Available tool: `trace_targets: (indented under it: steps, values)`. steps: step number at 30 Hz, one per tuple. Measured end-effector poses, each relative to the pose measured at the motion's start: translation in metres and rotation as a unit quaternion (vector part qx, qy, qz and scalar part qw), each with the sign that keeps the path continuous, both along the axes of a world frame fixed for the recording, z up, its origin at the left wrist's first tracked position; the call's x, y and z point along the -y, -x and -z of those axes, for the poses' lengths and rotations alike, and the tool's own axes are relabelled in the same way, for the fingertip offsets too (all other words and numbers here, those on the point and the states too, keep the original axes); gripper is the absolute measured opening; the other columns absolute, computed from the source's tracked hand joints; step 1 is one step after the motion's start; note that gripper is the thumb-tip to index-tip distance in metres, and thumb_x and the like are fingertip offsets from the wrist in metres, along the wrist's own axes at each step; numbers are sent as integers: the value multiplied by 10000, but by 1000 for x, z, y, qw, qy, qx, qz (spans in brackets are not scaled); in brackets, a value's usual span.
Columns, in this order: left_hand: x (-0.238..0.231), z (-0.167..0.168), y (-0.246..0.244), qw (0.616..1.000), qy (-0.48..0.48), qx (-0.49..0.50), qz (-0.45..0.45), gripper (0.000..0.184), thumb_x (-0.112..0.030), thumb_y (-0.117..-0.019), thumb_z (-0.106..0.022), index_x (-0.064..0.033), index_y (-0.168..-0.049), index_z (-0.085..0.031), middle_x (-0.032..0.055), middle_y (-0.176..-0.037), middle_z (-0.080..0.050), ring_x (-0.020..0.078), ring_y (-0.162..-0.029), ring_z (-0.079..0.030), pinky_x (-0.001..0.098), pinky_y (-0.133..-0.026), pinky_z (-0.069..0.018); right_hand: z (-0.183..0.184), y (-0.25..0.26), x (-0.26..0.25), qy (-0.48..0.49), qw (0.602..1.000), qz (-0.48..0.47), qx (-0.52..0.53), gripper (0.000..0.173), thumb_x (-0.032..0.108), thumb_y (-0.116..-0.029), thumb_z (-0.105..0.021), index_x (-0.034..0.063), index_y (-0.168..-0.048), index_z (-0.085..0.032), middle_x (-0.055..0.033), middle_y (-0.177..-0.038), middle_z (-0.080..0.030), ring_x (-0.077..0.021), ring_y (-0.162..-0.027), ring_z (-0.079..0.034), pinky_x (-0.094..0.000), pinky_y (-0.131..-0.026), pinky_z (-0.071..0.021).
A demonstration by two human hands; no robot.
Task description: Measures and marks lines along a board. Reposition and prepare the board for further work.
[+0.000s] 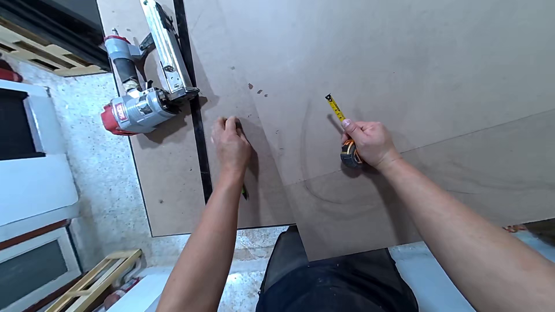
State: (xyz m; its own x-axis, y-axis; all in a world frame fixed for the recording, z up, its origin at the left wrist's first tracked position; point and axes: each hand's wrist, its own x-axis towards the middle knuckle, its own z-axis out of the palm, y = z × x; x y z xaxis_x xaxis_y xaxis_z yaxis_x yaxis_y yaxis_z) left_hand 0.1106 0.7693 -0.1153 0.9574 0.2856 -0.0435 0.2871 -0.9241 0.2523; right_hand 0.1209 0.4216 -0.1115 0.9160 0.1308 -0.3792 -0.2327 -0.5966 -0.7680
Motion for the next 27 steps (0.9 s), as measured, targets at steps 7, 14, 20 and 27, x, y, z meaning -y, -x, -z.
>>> trace_targets:
  steps: [7,14,20,27]
  values:
    - [68,27,52,949,32,-47,311,821,-690,-1038,-300,-136,-1643,-308,46,-1722,-242,212,-1598,-172,532,-1300,-125,-1,-3,0,5,1000,-4,7,618,578,-1080,-358,197,-750,-716,30,-690,-671,-136,-655,-636,-470,-615,-500]
    - [69,32,24,952,29,-16,306,825,-665,-1049,-260,-90,-1639,-302,98,-1719,-234,258,-1601,-162,550,-1301,-111,-1,-2,1,11,1000,-5,2,618,580,-1079,-365,183,-774,-728,19,-724,-697,-146,-682,-657,-482,-639,-523]
    - [-20,-17,-1,991,1,2,137,742,-507,-1073,-434,-40,-1630,-286,161,-1708,-234,309,-1595,-177,535,-1300,-153,-4,-4,1,11,999,-34,-9,614,562,-1085,-361,189,-760,-725,25,-706,-688,-134,-665,-650,-467,-624,-514]
    - [-58,-29,131,953,113,-252,-123,589,-605,-944,-669,-16,-944,-678,171,-785,-665,368,-744,-666,636,-706,-538,-34,-13,-51,198,942,-210,-170,657,603,-1062,-412,131,-688,-676,-92,-725,-660,-292,-739,-668,-569,-643,-508]
